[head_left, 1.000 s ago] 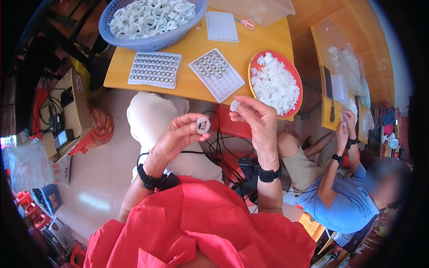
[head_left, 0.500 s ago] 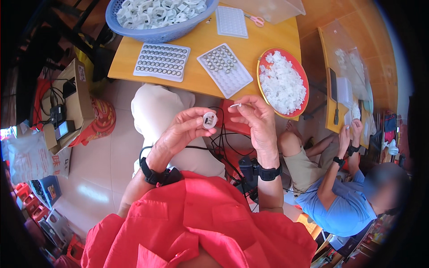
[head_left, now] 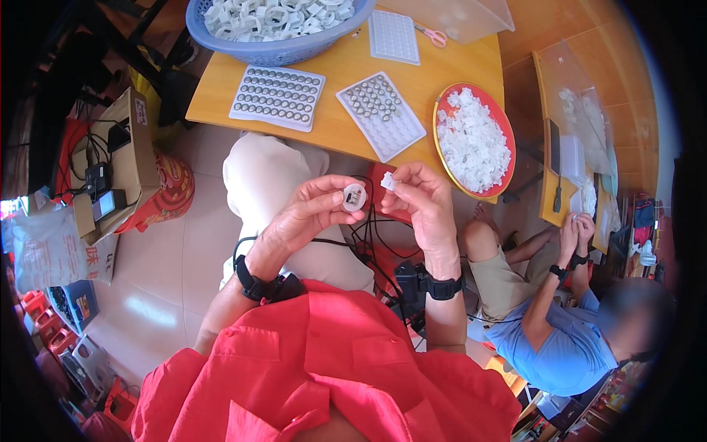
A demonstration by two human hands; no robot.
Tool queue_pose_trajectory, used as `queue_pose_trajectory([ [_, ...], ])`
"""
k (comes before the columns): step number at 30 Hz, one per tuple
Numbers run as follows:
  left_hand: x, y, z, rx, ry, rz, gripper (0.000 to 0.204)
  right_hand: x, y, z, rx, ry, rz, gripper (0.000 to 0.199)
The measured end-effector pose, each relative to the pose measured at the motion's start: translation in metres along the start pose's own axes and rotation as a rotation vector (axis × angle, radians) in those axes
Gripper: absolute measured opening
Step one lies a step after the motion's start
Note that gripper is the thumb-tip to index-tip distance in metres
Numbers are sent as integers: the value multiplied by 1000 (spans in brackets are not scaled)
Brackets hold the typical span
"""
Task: Manually assemble small electronic or mechanical components into white plastic housings.
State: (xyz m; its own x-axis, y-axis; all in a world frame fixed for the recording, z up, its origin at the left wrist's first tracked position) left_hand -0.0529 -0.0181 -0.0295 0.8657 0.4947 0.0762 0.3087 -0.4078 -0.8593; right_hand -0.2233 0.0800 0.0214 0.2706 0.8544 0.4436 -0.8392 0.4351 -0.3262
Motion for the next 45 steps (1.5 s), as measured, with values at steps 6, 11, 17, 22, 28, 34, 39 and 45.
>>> queue_pose_trajectory([
  [6,-2,-3,1,-4,19,-44,31,7,-10,9,172,-8,38,15],
  [11,-2,-2,0,5,39,-31,27,7,-12,10,218,12,69,16],
  [17,-2,0,2,3,43,-27,25,6,-25,1,388,86,74,13],
  [22,-2,-1,2,-12,45,-39,26,9,-32,0,490,154,49,13],
  [28,-1,-1,4,-37,44,-47,25,10,-36,3,538,162,22,12],
  [34,-1,0,6,-46,32,-49,25,9,-37,4,692,303,-45,15],
  [39,0,1,6,-46,41,-69,26,8,-38,0,711,361,-105,16],
  [45,-1,-3,4,-71,52,-80,29,5,-34,-7,754,475,-194,15],
])
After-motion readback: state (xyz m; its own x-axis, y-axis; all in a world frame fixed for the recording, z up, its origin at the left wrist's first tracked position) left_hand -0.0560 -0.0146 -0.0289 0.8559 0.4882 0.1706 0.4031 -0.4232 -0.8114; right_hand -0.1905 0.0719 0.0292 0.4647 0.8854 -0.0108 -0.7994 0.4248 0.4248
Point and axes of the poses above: each hand's wrist, its own x-axis away from the middle knuckle, its own y-axis out of the back of the hand, z = x × y, the point moved 1 cm from there along -x, towards the middle knuckle, and after that the axes turned 11 degrees about -y, right-handed, at the moved point
